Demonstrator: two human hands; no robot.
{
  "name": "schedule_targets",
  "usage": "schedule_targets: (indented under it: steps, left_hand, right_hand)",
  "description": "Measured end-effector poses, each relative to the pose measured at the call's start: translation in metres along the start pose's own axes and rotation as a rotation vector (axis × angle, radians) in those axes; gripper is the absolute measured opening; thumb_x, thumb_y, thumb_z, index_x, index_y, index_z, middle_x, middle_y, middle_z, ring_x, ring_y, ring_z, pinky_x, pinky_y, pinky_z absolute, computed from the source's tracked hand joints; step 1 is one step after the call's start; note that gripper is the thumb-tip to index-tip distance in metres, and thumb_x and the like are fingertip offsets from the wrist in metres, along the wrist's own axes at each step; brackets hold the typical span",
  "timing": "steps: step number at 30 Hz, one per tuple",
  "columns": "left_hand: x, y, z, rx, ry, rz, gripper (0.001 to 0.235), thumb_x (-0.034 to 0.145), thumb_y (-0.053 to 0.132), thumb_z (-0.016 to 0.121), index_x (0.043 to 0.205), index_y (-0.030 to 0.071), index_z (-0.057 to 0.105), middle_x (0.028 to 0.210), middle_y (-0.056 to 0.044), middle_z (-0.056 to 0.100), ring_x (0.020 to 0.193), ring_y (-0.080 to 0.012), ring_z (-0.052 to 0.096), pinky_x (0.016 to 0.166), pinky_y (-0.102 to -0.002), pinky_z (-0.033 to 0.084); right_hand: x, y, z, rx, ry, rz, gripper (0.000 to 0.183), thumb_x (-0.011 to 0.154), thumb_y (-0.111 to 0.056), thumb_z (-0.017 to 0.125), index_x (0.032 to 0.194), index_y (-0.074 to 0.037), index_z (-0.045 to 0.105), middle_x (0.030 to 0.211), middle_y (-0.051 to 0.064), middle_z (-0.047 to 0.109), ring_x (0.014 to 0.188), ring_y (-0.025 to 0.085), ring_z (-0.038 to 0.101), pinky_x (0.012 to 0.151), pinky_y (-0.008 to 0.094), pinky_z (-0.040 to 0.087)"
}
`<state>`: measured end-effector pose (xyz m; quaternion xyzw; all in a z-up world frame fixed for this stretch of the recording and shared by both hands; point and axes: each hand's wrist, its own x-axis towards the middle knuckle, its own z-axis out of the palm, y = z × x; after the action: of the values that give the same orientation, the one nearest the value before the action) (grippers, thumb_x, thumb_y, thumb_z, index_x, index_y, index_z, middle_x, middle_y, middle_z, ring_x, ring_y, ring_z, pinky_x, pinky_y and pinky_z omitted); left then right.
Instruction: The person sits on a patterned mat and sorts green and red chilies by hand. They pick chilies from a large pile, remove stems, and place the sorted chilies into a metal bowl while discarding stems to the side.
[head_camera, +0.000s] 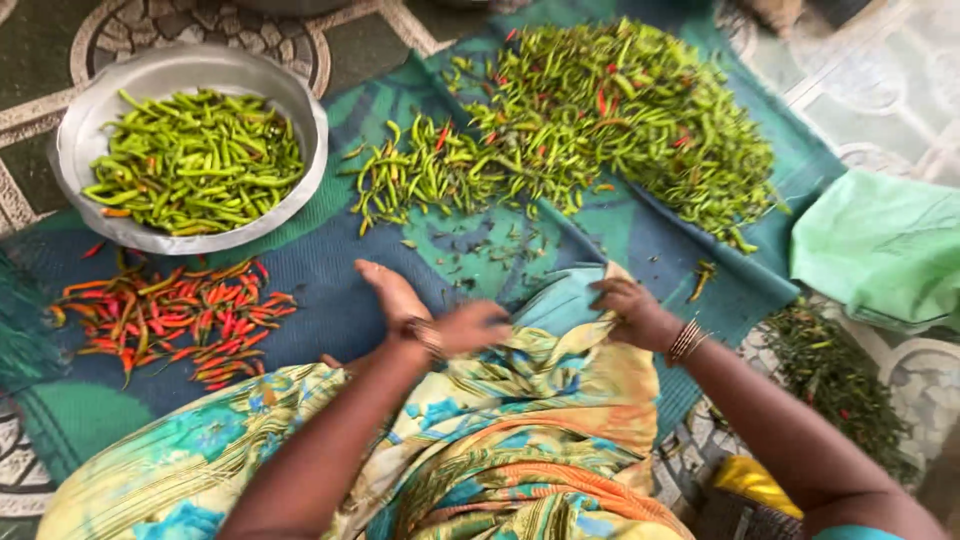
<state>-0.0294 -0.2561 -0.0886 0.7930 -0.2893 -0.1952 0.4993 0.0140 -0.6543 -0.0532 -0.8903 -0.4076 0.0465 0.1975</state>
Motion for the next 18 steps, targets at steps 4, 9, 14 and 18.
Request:
schedule_targets:
  steps: [4, 9, 14, 18]
  left_hand:
    - [0.025, 0.056, 0.072, 0.321, 0.041, -0.095, 0.083, 0.080, 0.053, 0.078, 0.139, 0.000, 0.053, 0.137, -0.024, 0.057, 0.126, -0.0406, 0.055, 0.105, -0.058, 0.038]
    - [0.027, 0.087, 0.051, 0.373, 0.361, -0.119, 0.031, 0.084, 0.031, 0.073, 0.104, 0.008, 0.068, 0.106, -0.020, 0.071, 0.102, -0.0419, 0.067, 0.087, -0.053, 0.053]
    - [0.064, 0.094, -0.011, 0.466, 0.642, -0.019, 0.026, 0.080, 0.031, 0.078, 0.090, 0.009, 0.068, 0.096, -0.019, 0.072, 0.093, -0.0434, 0.066, 0.081, -0.055, 0.052]
    - [0.088, 0.068, -0.045, 0.497, 0.810, -0.247, 0.020, 0.093, 0.019, 0.058, 0.107, 0.013, 0.071, 0.103, -0.018, 0.073, 0.101, -0.0405, 0.069, 0.089, -0.051, 0.055]
  right_hand:
    - [-0.007, 0.023, 0.021, 0.245, 0.238, 0.007, 0.019, 0.082, -0.001, 0.069, 0.099, -0.008, 0.066, 0.131, 0.011, 0.072, 0.123, 0.026, 0.065, 0.106, 0.039, 0.050]
    - [0.029, 0.035, -0.008, 0.268, 0.293, 0.398, 0.027, 0.083, -0.002, 0.075, 0.109, -0.005, 0.069, 0.101, 0.013, 0.073, 0.095, 0.026, 0.068, 0.085, 0.036, 0.057]
    - [0.068, 0.026, -0.099, -0.033, 0.451, 0.397, 0.029, 0.083, -0.013, 0.079, 0.109, -0.003, 0.069, 0.104, 0.015, 0.071, 0.097, 0.028, 0.068, 0.087, 0.039, 0.055]
    - [0.095, 0.026, -0.107, 0.095, 0.476, 0.422, 0.035, 0.084, -0.025, 0.080, 0.111, -0.005, 0.069, 0.108, 0.014, 0.072, 0.099, 0.026, 0.069, 0.090, 0.038, 0.056]
